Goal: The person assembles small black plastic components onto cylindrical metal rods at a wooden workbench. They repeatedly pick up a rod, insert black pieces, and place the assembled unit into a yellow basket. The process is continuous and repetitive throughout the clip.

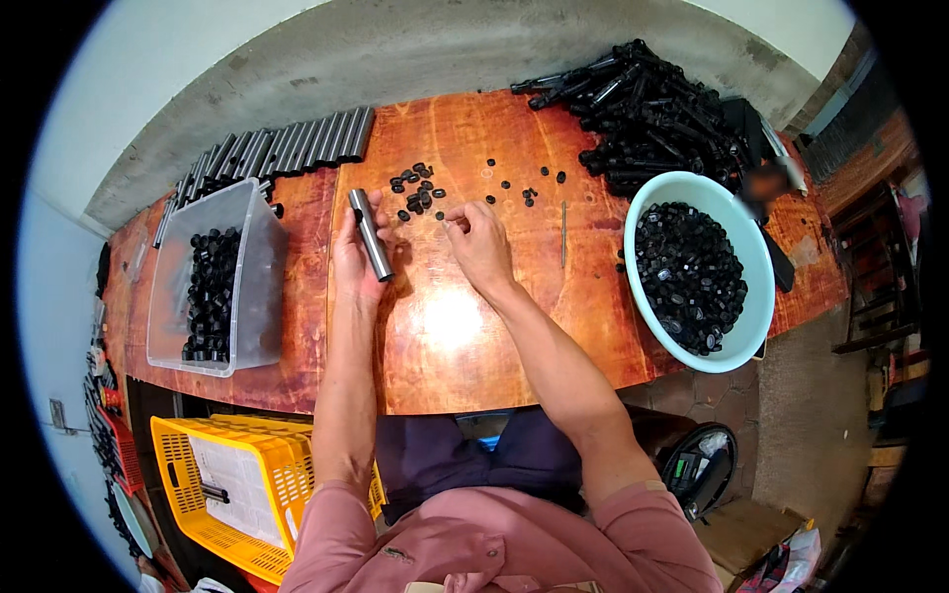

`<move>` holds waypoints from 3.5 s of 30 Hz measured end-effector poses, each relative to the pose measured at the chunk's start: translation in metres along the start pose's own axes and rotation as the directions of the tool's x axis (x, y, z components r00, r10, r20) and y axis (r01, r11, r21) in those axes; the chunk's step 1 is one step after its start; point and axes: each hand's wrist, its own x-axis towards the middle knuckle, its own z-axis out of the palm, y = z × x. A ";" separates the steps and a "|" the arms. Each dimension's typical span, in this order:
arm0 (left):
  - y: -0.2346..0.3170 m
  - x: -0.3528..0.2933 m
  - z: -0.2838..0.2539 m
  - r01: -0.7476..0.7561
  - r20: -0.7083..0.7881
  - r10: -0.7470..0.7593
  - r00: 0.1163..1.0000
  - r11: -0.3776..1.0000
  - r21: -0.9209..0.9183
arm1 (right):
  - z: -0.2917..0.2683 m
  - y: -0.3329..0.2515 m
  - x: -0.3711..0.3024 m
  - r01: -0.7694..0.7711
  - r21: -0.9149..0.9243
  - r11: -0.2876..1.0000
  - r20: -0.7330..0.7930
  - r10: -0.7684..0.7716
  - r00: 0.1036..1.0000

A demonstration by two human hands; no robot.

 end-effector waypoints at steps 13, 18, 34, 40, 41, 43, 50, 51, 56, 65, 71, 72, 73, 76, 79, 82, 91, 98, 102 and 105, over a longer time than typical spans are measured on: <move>-0.010 -0.004 -0.005 0.116 -0.020 -0.114 0.993 0.982 0.147 | 0.002 -0.007 -0.004 0.046 0.051 0.998 -0.016 -0.045 0.999; -0.010 -0.001 0.002 0.082 -0.093 -0.071 0.993 0.990 0.118 | 0.002 -0.005 -0.004 0.000 0.100 0.995 -0.004 0.001 1.000; -0.005 0.004 -0.009 0.204 -0.086 -0.193 0.977 0.969 0.143 | -0.124 0.026 0.129 0.019 -0.989 0.149 -0.004 -0.154 0.988; -0.003 -0.001 -0.001 0.229 -0.123 -0.213 0.969 0.964 0.137 | -0.129 0.048 0.139 0.061 -0.998 -0.012 0.061 0.054 0.997; -0.003 0.000 -0.003 0.219 -0.119 -0.203 0.972 0.965 0.143 | -0.128 0.047 0.138 0.065 -0.997 -0.034 0.060 0.120 0.991; -0.006 0.004 -0.008 0.200 -0.109 -0.185 0.977 0.967 0.154 | -0.131 0.051 0.143 0.092 -0.994 -0.061 0.083 0.131 0.988; -0.010 0.008 -0.016 0.167 -0.131 -0.147 0.980 0.973 0.157 | -0.154 0.024 0.170 0.067 -0.985 -0.158 0.119 -0.345 0.931; -0.007 0.006 -0.012 0.184 -0.120 -0.166 0.979 0.970 0.161 | -0.162 0.021 0.173 0.018 -0.973 -0.232 0.083 -0.274 0.958; -0.007 0.010 -0.019 0.230 -0.082 -0.222 0.971 0.968 0.103 | -0.204 0.046 0.183 -0.028 -0.966 -0.257 0.002 -0.115 0.993; -0.013 0.014 -0.022 0.175 -0.073 -0.170 0.983 0.982 0.071 | -0.188 -0.017 0.169 0.054 -0.998 0.026 0.034 -0.490 0.871; -0.009 0.001 -0.003 0.074 -0.094 -0.063 0.994 0.991 0.110 | -0.123 -0.104 0.087 0.224 -0.355 0.908 -0.081 -0.268 0.960; -0.011 0.002 -0.006 0.086 -0.061 -0.079 0.995 0.989 0.121 | -0.112 -0.092 0.074 0.265 -0.140 0.954 -0.033 -0.271 0.962; -0.011 0.003 -0.010 0.097 -0.030 -0.094 0.995 0.986 0.135 | -0.101 -0.080 0.063 0.280 0.085 0.956 0.015 -0.282 0.959; -0.012 -0.003 -0.002 0.246 -0.023 -0.245 0.969 0.967 0.066 | -0.073 -0.061 0.024 0.052 0.501 0.864 0.111 -0.124 0.986; -0.006 -0.007 -0.013 0.404 0.092 -0.407 0.909 0.913 0.048 | -0.057 -0.038 0.011 -0.200 0.690 0.696 0.294 -0.017 0.956; -0.007 -0.012 0.000 0.430 0.110 -0.434 0.894 0.901 0.062 | -0.054 -0.023 0.009 -0.340 0.735 0.587 0.376 0.065 0.925; -0.027 -0.016 0.004 0.389 0.203 -0.546 0.813 0.768 0.508 | -0.061 0.000 0.008 -0.379 0.749 0.544 0.383 0.112 0.917; -0.023 -0.024 0.025 0.409 0.119 -0.529 0.840 0.763 0.500 | -0.048 -0.016 0.001 -0.374 0.717 0.588 0.380 0.120 0.917; -0.023 -0.023 0.031 0.273 0.044 -0.334 0.941 0.834 0.480 | -0.035 -0.015 -0.004 -0.373 0.650 0.661 0.374 0.149 0.915; -0.023 -0.019 0.024 0.223 -0.011 -0.243 0.970 0.872 0.436 | -0.029 -0.012 -0.012 -0.382 0.511 0.770 0.456 0.133 0.880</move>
